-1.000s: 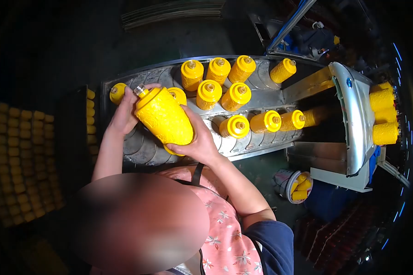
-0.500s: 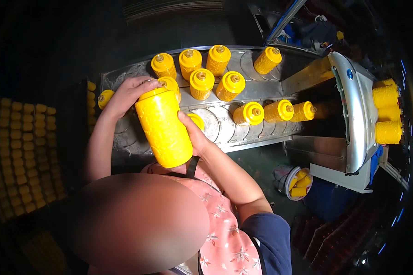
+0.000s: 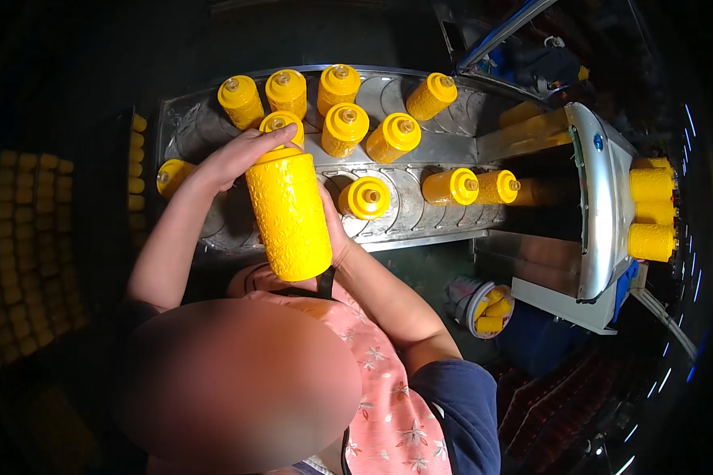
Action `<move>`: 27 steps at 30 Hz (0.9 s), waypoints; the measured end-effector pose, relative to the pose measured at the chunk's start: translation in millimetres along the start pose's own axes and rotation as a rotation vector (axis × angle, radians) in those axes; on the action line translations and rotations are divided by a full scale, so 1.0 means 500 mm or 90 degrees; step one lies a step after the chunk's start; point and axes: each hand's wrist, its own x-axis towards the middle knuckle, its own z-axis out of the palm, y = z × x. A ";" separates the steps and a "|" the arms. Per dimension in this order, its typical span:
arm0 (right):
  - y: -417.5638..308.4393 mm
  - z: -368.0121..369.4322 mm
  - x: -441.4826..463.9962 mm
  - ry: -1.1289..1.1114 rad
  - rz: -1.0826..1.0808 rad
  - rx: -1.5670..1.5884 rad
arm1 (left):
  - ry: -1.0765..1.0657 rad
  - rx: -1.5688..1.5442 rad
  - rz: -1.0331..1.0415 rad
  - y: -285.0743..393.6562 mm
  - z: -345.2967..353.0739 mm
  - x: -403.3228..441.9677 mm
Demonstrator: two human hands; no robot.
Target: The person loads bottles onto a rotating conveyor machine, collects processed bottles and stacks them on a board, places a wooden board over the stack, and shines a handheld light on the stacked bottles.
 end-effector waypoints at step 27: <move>-0.506 0.075 -0.221 0.455 -0.676 -0.824 | 0.126 -0.035 0.225 -0.050 0.119 0.081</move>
